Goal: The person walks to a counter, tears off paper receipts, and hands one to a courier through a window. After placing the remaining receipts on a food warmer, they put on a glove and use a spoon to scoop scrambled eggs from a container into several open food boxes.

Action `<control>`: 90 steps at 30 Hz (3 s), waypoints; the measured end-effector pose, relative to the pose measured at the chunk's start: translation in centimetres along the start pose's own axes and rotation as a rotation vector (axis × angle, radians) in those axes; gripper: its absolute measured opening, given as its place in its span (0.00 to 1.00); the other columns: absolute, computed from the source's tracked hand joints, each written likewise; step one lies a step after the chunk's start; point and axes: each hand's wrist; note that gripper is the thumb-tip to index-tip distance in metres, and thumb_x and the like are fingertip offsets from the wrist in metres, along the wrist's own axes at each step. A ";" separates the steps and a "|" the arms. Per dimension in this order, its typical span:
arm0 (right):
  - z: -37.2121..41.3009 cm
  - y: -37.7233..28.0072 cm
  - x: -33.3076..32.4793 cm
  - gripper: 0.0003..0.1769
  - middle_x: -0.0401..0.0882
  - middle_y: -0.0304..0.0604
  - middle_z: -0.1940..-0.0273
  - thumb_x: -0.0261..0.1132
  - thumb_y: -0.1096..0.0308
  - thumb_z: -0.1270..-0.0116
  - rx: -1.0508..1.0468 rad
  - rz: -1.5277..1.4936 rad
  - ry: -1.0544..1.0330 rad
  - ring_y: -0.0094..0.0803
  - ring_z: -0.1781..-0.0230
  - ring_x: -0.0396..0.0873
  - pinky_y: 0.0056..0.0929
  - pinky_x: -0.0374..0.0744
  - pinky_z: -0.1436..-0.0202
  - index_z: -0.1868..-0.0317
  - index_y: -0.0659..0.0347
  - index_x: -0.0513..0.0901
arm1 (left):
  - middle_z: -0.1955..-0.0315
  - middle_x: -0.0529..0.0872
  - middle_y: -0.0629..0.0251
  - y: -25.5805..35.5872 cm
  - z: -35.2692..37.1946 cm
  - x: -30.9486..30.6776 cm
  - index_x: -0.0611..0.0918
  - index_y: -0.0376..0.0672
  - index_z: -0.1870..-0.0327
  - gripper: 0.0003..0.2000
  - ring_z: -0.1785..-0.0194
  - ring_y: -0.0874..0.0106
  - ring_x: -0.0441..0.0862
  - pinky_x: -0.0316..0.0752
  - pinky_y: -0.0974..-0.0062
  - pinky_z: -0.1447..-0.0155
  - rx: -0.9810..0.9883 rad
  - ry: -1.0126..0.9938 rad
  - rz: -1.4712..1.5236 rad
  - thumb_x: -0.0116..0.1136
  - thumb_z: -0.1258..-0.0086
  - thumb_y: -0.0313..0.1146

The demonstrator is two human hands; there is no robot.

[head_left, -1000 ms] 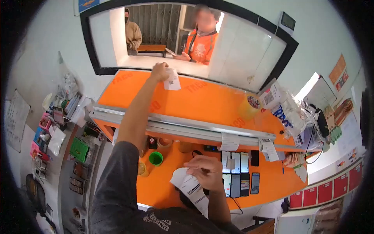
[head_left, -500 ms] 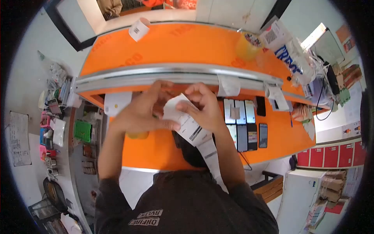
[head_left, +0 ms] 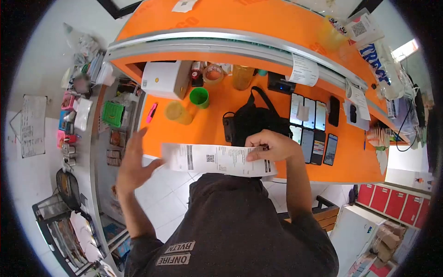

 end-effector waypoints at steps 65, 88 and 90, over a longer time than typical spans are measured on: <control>8.8 -11.1 8.5 0.10 0.80 0.42 0.62 0.68 0.67 0.38 -0.218 0.849 0.531 0.35 0.62 0.83 0.33 0.82 0.64 0.58 0.61 0.82 | 0.76 0.76 0.63 10.7 -8.4 10.5 0.79 0.39 0.59 0.05 0.72 0.72 0.76 0.69 0.73 0.67 0.252 -0.328 0.750 0.56 0.25 0.30; 1.1 -6.2 -0.1 0.17 0.84 0.53 0.67 0.68 0.57 0.35 -0.094 0.257 -0.104 0.44 0.65 0.84 0.39 0.78 0.62 0.62 0.65 0.84 | 0.54 0.82 0.56 10.7 -6.6 5.6 0.80 0.40 0.52 0.21 0.49 0.59 0.80 0.73 0.64 0.46 0.593 -0.105 0.500 0.73 0.42 0.42; 0.3 -6.9 0.0 0.16 0.84 0.54 0.67 0.69 0.57 0.36 -0.069 0.395 -0.147 0.48 0.64 0.84 0.40 0.78 0.60 0.62 0.64 0.84 | 0.58 0.83 0.57 11.6 -7.8 7.1 0.81 0.41 0.54 0.19 0.53 0.58 0.82 0.74 0.64 0.50 0.566 -0.281 0.504 0.72 0.39 0.41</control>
Point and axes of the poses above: each hand's wrist, its own z-axis away from the middle knuckle, its own x-axis out of the palm, y = z × x
